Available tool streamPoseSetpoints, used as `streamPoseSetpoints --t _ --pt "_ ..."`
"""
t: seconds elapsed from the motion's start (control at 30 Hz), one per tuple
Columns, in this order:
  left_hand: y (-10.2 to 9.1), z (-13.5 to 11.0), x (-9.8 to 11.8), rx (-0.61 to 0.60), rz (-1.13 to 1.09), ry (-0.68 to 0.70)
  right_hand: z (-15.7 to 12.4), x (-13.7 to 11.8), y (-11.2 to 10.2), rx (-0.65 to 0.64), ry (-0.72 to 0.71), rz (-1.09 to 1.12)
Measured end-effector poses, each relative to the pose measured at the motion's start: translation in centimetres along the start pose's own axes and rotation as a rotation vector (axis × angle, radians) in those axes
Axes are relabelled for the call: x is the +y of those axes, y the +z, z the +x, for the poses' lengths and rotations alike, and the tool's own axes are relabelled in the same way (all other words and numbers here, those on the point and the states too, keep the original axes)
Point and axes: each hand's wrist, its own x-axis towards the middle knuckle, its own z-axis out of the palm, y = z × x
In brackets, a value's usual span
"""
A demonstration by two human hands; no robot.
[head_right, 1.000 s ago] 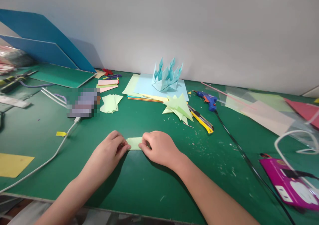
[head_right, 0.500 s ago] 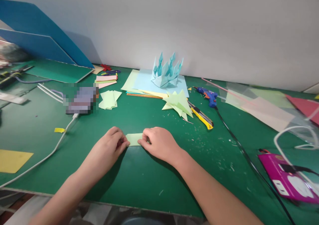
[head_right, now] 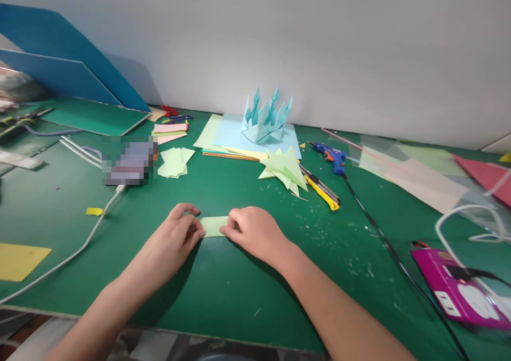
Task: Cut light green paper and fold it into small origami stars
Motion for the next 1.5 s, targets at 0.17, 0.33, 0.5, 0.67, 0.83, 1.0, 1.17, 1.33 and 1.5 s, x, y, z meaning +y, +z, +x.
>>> streamPoseSetpoints --t 0.17,0.33,0.5,0.67,0.83,1.0,1.17,1.33,1.5 --pt "0.0 -0.4 -0.7 -0.006 -0.097 -0.027 0.0 -0.1 0.0 -0.011 -0.01 -0.002" --pt "-0.1 -0.8 -0.6 -0.011 -0.138 -0.058 0.1 0.1 0.2 -0.001 -0.005 0.009" --pt "-0.3 -0.5 0.2 -0.008 -0.096 -0.106 0.1 0.4 0.4 0.009 -0.023 0.013" --pt "-0.2 -0.1 0.7 0.016 0.055 -0.104 0.1 0.4 0.3 0.014 -0.019 0.015" --pt "0.3 0.1 0.5 0.044 0.179 -0.026 0.1 0.3 0.3 0.022 -0.016 0.021" --pt "0.5 0.2 0.5 0.021 0.226 -0.042 0.1 0.2 0.3 0.012 -0.002 0.028" --pt "0.3 0.0 0.8 0.028 0.165 -0.037 0.1 0.1 -0.1 -0.013 0.016 0.01" --pt "0.0 -0.3 1.2 -0.034 0.138 -0.046 -0.2 0.7 -0.9 -0.042 0.041 0.07" --pt "-0.1 -0.3 1.0 -0.066 0.091 -0.012 -0.4 1.2 -1.1 -0.044 0.023 0.098"
